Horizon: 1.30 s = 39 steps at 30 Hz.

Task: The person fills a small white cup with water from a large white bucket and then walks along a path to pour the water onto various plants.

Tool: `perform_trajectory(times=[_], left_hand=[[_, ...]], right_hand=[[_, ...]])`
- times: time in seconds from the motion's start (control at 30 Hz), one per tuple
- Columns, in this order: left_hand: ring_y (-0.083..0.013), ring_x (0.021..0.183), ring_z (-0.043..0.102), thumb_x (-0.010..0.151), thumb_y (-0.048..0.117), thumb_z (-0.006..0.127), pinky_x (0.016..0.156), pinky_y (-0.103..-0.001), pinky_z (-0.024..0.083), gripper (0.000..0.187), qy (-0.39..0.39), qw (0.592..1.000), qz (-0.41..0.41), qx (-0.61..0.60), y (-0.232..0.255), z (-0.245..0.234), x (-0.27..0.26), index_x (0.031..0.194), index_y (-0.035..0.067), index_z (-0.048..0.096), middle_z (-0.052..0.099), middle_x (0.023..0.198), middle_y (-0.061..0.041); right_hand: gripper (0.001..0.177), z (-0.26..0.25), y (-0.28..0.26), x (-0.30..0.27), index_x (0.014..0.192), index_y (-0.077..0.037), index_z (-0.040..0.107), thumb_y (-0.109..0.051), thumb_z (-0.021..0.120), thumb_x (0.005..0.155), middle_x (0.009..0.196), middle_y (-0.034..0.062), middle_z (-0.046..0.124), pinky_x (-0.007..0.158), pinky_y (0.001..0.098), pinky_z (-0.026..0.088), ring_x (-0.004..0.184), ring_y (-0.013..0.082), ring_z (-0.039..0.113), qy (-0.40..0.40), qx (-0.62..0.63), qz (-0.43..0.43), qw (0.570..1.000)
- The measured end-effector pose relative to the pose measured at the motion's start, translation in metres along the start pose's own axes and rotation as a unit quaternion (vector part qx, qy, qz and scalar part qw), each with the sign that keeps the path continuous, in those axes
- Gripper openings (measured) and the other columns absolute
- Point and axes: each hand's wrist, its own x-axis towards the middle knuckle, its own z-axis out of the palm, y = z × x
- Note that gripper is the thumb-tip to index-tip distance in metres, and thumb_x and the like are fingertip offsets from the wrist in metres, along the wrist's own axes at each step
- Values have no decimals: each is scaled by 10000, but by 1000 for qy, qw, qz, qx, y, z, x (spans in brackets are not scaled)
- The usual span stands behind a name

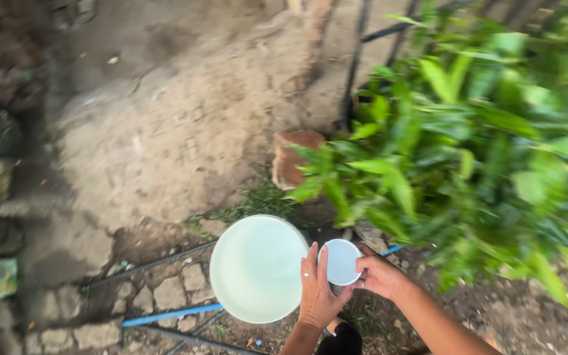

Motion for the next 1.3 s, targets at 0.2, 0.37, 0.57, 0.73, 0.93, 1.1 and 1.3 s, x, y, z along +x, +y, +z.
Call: perform_trajectory(times=[0.2,0.37,0.57,0.73,0.93,1.1,1.3], left_hand=[[-504,1381,355,701,283,913,1151,-607,275,1104,-70,997,37,-2,50,54,6,1573,79,265,322,1534,-281],[-468,1366,410,682,278,919,1104,-504,408,1075,-117,990,57,-47,108,114,-8,1569,124,331,359,1507,-245],[-474,1360,422,636,229,954,1083,-488,437,1108,-177,973,110,-98,205,183,-21,1546,116,332,315,1532,-260],[-444,1380,425,626,237,959,1078,-476,451,1136,-258,947,149,-117,294,237,-32,1557,134,317,319,1546,-216],[-443,1358,445,633,257,959,1063,-479,466,1136,-309,917,212,-136,392,306,-56,1564,139,320,350,1500,-206],[-428,1345,475,649,296,954,1056,-481,485,1121,-350,889,252,-156,462,359,-70,1568,152,329,357,1501,-195],[-426,1352,468,630,312,956,1038,-482,504,1150,-391,854,308,-149,535,410,-71,1573,178,312,345,1496,-195]], right_hand=[[511,-102,19,-23,1228,-93,601,12,606,727,1041,88,652,772,484,583,973,267,649,23,61,-25,998],[434,-179,25,-78,1206,41,582,-14,648,781,1088,155,673,773,457,587,974,289,667,-2,115,-47,992],[682,-236,15,-203,1336,-187,519,-6,585,682,1071,56,625,651,360,477,875,215,599,74,125,-118,982],[651,-308,28,-290,1333,-194,508,-15,608,716,1058,36,611,673,349,504,872,186,592,107,185,-159,964],[626,-387,44,-383,1320,-192,524,-53,617,717,1089,43,623,719,375,551,890,204,616,156,244,-219,932],[632,-442,57,-447,1341,-180,519,-124,646,724,1139,62,609,735,395,553,897,227,602,204,271,-275,900],[639,-488,61,-497,1358,-190,539,-221,661,732,1177,81,613,797,415,549,945,228,594,232,317,-343,854]])
